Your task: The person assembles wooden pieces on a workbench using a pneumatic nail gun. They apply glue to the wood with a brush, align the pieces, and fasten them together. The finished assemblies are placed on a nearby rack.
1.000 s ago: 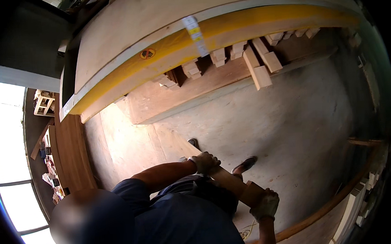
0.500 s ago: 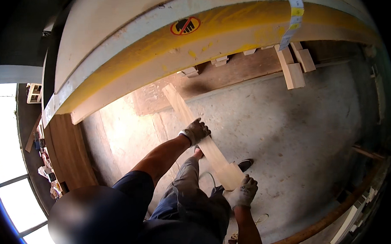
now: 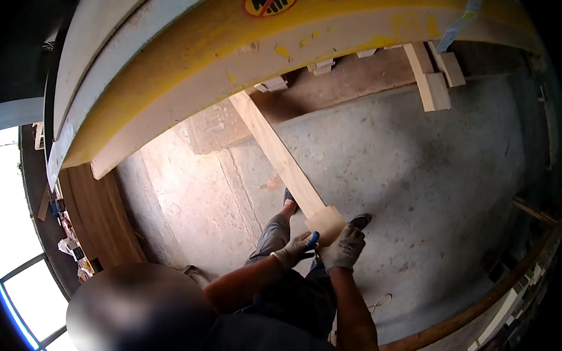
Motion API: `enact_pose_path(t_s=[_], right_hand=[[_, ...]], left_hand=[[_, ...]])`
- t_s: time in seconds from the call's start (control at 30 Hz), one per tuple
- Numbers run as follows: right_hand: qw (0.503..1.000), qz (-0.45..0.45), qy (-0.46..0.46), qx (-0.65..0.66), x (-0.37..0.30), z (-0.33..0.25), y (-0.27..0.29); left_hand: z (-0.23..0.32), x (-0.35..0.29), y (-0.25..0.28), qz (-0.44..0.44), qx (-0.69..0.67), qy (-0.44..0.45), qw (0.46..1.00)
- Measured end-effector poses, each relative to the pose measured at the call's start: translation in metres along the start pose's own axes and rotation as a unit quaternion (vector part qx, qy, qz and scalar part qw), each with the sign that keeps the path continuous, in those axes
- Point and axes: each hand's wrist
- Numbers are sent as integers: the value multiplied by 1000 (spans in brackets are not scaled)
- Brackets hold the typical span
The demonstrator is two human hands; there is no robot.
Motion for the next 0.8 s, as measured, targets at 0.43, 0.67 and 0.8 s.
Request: enact_pose_path(t_s=[0.43,0.67,0.8], right_hand=[[967,63,200,145,40,-93,-28],[979,-7,119,164,-11,34,-62],[989,-85,-23,115,-61,107,-71]], left_hand=[[119,12,92,-45,-248,-205,946],[264,45,188,183,-135,-196,954],[254,48,205,364,78,-76,925]])
Point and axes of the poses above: each hand's wrist, its own x-axis towards the middle knuckle, its own y-axis out of the back of the hand, z = x × y, and after that the axes turned 4 degrees about x, right-handed
